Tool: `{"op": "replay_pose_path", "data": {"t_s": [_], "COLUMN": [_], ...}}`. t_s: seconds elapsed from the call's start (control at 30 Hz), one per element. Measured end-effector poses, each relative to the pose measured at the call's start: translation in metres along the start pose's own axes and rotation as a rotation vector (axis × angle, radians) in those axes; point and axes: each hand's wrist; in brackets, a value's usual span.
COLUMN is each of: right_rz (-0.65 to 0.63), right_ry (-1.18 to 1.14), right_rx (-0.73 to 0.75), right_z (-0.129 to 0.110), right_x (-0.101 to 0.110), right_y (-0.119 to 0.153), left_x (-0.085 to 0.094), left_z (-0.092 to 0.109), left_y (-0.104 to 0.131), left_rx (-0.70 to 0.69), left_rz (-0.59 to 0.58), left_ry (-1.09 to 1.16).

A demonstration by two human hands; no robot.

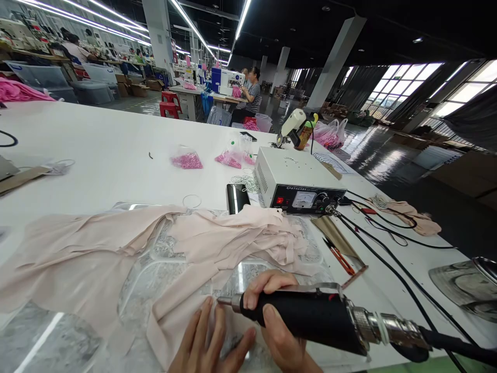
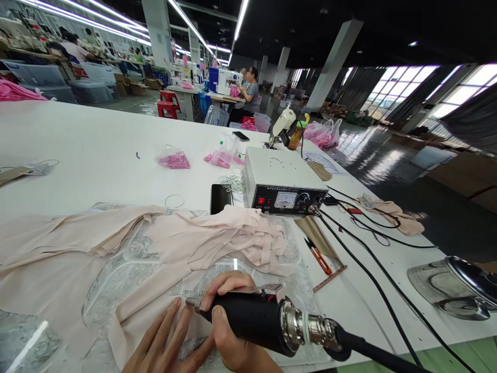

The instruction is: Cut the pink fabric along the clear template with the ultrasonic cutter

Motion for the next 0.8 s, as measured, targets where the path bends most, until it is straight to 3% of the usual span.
{"op": "replay_pose_path", "data": {"t_s": [0.1,0.17,0.23,0.27,0.33,0.43,0.63,0.73,0.8], "right_rz": [0.061,0.13,0.188,0.202,0.186,0.123,0.137,0.197,0.242], "right_ry": [-0.075,-0.129,-0.169,-0.179,-0.185,-0.182,-0.105,-0.074,-0.077], "right_rx": [0.018,0.043,0.07,0.072,0.041,-0.045,-0.026,0.041,0.072], "right_z": [-0.006,-0.015,-0.027,-0.033,-0.042,-0.049,-0.044,-0.043,-0.044], "right_x": [0.002,0.006,0.013,0.017,0.025,0.034,0.045,0.052,0.058], "right_y": [-0.006,-0.008,-0.007,-0.004,0.005,0.022,0.034,0.03,0.03], "left_x": [0.007,0.012,0.017,0.019,0.021,0.021,0.017,0.007,-0.004], "left_z": [-0.012,-0.022,-0.032,-0.038,-0.049,-0.064,-0.071,-0.071,-0.073], "left_y": [-0.004,-0.006,-0.009,-0.01,-0.015,-0.034,-0.084,-0.097,-0.103], "left_rx": [-0.129,-0.17,-0.078,-0.032,0.023,0.064,-0.006,0.003,0.055], "left_rz": [-0.05,-0.008,0.1,0.093,-0.007,-0.255,-0.627,-0.736,-0.735], "left_ry": [-0.09,-0.028,0.161,0.264,0.429,0.586,0.704,0.739,0.739]}}
Point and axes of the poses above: each hand's wrist, its own y-axis away from the middle knuckle, its own x-axis out of the back of the hand, z = x × y, and after that the axes turned 5 degrees about -z, right-handed
